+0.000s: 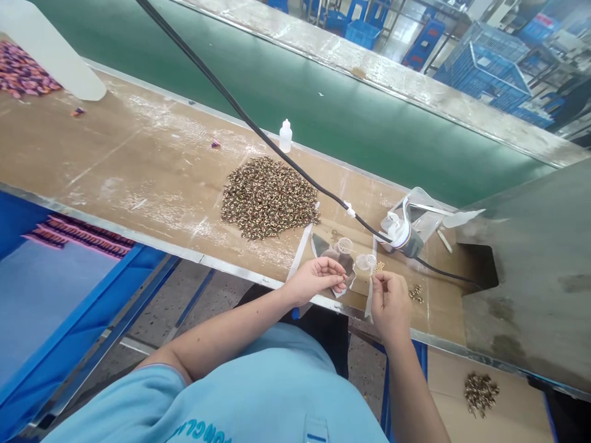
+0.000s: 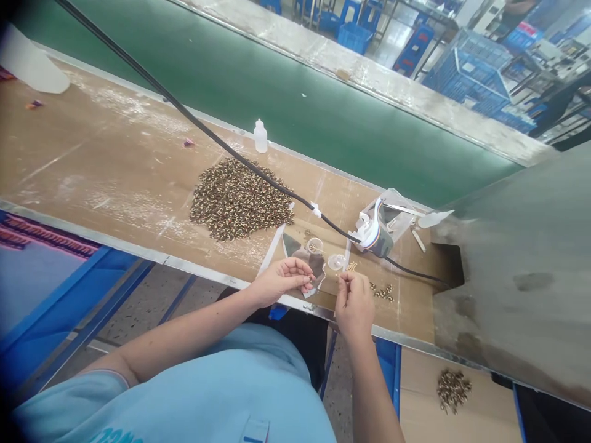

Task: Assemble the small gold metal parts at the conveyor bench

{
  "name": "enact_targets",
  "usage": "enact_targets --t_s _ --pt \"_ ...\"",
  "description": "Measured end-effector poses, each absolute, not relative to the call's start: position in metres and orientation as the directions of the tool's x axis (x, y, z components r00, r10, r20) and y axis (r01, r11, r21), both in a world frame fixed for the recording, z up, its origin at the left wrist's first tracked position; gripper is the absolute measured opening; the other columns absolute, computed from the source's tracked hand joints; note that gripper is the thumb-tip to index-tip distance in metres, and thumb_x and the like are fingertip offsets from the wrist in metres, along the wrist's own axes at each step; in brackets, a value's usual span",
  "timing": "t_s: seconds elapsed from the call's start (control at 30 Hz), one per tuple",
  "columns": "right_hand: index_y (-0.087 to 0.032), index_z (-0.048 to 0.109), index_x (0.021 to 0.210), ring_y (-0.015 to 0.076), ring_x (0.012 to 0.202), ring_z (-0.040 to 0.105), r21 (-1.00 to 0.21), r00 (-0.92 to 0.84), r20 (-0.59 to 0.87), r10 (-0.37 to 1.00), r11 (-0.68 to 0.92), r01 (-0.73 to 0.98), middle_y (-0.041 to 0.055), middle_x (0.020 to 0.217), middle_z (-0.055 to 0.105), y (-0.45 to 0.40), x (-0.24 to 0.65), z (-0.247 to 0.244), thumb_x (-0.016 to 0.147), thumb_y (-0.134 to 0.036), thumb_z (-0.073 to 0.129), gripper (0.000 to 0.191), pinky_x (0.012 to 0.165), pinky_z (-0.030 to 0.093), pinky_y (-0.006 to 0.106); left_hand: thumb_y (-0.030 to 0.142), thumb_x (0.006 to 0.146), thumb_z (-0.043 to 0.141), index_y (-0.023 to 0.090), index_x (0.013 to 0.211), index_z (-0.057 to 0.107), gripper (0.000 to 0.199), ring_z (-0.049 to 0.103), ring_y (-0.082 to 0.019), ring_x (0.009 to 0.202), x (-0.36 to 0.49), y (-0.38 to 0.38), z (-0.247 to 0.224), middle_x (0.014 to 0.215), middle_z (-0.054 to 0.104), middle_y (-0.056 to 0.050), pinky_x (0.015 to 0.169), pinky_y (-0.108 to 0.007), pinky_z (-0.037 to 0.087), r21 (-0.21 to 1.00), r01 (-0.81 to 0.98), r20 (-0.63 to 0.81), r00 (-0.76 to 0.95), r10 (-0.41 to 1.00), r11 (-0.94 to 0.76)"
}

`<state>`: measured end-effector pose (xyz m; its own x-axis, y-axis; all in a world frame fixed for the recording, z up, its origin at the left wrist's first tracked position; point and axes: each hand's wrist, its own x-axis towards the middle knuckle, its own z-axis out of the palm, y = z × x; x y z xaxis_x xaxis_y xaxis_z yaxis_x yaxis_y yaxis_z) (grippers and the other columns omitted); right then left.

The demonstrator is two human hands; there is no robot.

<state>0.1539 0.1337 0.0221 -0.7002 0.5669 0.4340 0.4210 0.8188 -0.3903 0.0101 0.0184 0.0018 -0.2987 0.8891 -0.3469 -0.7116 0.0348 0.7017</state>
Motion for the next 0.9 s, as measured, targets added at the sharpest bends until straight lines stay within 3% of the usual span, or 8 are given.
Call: enact_targets --t_s 0.27,0.73,0.9 --pt "-0.020 0.053 0.078 0.0187 0.071 0.050 -0.115 -0.802 0.419 0.425 0.902 0.417 0.0039 0.074 0.058 0.160 0.149 0.038 0.093 -0.029 0.038 0.023 0.066 0.032 0.031 0.036 0.056 0.081 0.011 0.077 0.059 0.039 0.065 -0.011 0.063 0.010 0.016 0.002 0.067 0.067 -0.001 0.064 -0.023 0.051 0.713 -0.700 -0.316 -0.286 0.905 0.028" --pt "-0.018 0.053 0.075 0.0161 0.065 0.046 0.220 -0.898 0.381 0.219 0.922 0.318 0.0024 0.067 0.056 0.170 0.133 0.052 0.092 -0.019 0.043 0.020 0.070 0.029 0.030 0.036 0.060 0.078 0.012 0.077 0.059 0.035 0.064 -0.011 0.063 0.009 0.016 0.001 0.064 0.067 -0.001 0.067 -0.024 0.050 0.742 -0.670 -0.300 -0.279 0.912 0.039" --pt "-0.018 0.054 0.074 0.0165 0.063 0.044 0.269 -0.922 0.344 0.179 0.922 0.279 0.0027 0.065 0.054 0.171 0.131 0.055 0.093 -0.019 0.042 0.022 0.070 0.028 0.030 0.037 0.059 0.079 0.013 0.076 0.059 0.036 0.064 -0.012 0.063 0.009 0.016 0.002 0.066 0.066 -0.001 0.066 -0.025 0.050 0.737 -0.674 -0.312 -0.288 0.905 0.039"
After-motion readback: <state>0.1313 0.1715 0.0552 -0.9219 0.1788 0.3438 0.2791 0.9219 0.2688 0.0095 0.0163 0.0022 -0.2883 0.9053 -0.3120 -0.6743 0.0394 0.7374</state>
